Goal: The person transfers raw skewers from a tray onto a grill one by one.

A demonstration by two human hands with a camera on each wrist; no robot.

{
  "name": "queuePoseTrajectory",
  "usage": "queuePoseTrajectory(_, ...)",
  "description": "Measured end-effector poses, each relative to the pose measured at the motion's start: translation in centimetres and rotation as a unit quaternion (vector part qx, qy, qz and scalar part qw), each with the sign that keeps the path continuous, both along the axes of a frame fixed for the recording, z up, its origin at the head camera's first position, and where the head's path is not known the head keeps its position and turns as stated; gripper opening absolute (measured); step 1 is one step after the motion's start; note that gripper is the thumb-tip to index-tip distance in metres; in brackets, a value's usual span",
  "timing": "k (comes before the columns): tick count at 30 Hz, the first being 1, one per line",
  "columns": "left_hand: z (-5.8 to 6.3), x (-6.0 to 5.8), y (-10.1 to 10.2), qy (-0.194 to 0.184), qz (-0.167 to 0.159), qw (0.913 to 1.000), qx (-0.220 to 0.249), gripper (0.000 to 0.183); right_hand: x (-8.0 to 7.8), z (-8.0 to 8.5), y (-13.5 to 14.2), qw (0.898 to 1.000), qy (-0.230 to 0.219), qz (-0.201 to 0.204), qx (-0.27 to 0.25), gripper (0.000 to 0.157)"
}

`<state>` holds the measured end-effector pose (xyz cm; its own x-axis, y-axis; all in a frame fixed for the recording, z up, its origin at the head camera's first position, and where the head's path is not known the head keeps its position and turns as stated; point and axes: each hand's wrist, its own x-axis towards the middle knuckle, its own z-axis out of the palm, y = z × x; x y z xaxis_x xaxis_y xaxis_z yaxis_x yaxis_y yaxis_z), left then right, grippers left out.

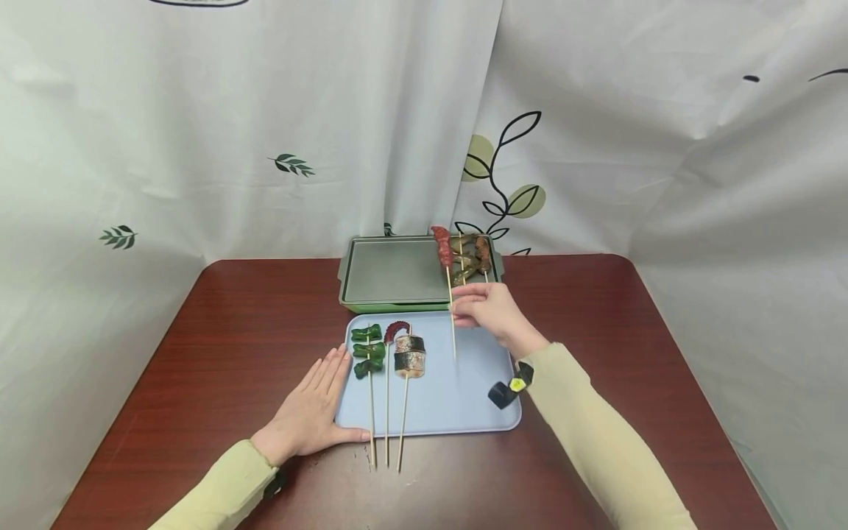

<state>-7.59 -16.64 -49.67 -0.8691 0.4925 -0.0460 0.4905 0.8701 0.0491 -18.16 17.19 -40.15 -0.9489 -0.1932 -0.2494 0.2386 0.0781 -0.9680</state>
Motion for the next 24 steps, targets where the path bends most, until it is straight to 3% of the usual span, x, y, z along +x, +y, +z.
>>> queuePoseTrajectory(7,0.5,0.1,0.1,-0.008,-0.001,1.0,0.003,0.134,-2.2,0.2,-0.9,0.998,-0.019,0.005,0.056,0.04)
queuePoseTrajectory(18,-1.3,-0.1,-0.3,0.04,-0.011,0.9988,0.027,0.136,-3.0,-0.2,-1.5,0.995,-0.038,0.015,0.09,0.04)
queuePoseTrajectory(24,-0.8,0.0,-0.2,0.024,-0.008,0.9992,0.031,0.135,-3.2,0.0,-1.7,0.992,-0.039,0.016,0.119,0.038)
